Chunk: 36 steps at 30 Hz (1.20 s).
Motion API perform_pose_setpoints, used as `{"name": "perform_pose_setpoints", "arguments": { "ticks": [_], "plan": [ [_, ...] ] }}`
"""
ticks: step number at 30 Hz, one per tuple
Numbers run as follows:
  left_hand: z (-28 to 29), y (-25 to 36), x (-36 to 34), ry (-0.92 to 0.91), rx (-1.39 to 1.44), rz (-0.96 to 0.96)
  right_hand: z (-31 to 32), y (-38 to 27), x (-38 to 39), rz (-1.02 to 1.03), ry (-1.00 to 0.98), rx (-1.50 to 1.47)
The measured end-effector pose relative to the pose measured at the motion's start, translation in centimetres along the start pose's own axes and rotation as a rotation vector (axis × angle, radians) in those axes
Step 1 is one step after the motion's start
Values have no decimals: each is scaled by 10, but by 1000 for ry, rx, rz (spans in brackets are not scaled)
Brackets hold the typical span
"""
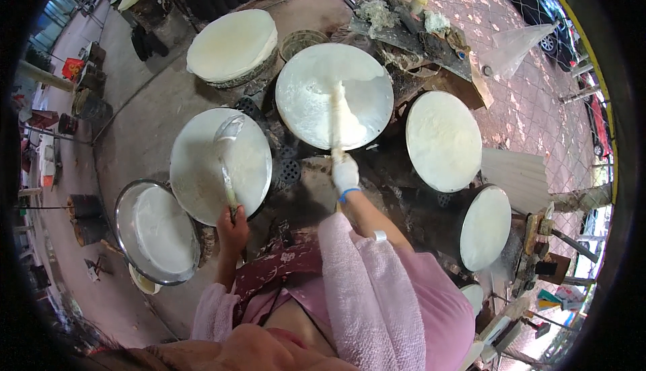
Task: The person spreads thin layers of batter onto multiple hot circular plates to cook popia skins, then lifts the cooked skins off the plates and places them in a stack.
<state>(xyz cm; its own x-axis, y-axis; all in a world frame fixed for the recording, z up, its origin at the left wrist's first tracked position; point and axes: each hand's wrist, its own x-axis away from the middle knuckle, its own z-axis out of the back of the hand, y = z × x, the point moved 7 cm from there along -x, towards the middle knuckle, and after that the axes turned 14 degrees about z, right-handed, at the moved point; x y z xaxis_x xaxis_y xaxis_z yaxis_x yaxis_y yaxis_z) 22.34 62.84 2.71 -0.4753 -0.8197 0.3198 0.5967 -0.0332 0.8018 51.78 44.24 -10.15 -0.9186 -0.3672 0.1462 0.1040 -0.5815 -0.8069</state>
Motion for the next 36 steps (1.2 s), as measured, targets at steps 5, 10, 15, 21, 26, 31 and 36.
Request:
{"name": "perform_pose_setpoints", "arguments": {
  "ticks": [5, 10, 15, 21, 26, 31, 36],
  "plan": [
    [-8, 19, 16, 115, 63, -41, 26, 11, 7, 77, -241, 435],
    [-39, 35, 28, 79, 132, 71, 87, 44, -63, 80, -154, 275],
    [-62, 50, 46, 182, -101, -30, 74, 19, -16, 301, -520, 339],
    [-82, 55, 61, 230, -104, 22, 142, 50, -97, 357, -175, 459],
    [-100, 68, 54, 183, -196, 25, 123, 48, -93, 309, -287, 294],
    [-102, 72, 51, 127, -115, 111, 136, 99, -72, 227, -269, 378],
    [-94, 74, 59, 274, -239, 29, 133, 36, -194, 235, -257, 534]
  ]
}}
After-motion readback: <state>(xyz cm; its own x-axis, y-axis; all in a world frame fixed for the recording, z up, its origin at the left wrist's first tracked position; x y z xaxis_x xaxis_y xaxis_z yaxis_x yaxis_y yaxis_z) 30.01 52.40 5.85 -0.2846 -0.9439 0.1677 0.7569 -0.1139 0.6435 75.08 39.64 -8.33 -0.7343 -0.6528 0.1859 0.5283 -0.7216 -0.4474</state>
